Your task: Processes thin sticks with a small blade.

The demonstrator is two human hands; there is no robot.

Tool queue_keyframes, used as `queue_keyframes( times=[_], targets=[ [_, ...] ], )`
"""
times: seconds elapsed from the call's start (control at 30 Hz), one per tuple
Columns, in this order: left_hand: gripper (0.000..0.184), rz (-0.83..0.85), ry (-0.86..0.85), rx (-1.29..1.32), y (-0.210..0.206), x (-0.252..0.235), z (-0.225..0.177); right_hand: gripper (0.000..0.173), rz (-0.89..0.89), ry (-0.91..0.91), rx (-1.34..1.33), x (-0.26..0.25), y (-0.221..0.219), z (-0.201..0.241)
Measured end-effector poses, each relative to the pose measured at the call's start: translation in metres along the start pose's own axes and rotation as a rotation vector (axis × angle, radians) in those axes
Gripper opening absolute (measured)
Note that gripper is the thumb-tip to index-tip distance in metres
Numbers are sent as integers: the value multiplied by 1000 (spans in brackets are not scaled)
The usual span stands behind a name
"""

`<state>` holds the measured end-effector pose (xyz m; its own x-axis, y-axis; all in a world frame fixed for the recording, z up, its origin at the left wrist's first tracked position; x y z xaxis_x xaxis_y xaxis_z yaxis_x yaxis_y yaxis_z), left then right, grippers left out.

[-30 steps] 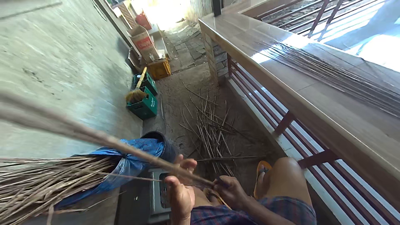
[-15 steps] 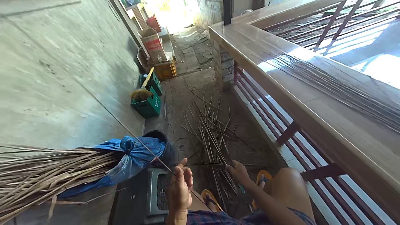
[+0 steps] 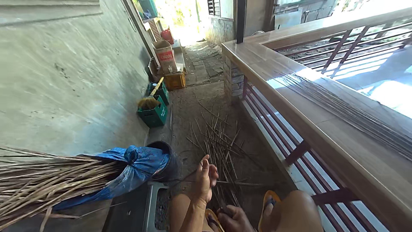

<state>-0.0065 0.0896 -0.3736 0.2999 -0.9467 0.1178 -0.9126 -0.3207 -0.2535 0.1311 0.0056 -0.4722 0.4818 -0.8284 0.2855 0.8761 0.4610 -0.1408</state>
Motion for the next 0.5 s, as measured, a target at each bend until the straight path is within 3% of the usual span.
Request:
queue_keyframes(
  times=[0.13,0.23,0.4,0.5],
  targets=[
    [62,158,-68,-244,-1,16,20,20,-96,-21,-59,-10,16,18],
    [57,238,-77,-282,8,44,51,16,-101,-71,-103,-15,20,28],
    [42,148,72,-124,29,77,92,15,-81,-80,-138,-16,4,17],
    [61,105,157,-71,39,88,107,15,-117,-126,-158,-15,0,5]
  ],
)
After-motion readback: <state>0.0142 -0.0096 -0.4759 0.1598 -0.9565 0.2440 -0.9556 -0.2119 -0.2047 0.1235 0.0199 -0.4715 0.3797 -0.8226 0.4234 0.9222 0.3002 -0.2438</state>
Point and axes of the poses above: each hand's wrist, its own x-axis away from the middle knuckle, its own y-axis out of the back of the hand, z = x × y, the point moved 3 cm from there along -x, towards the middle knuckle, and after that the axes turned 8 degrees about -y, right-handed, at the moved point
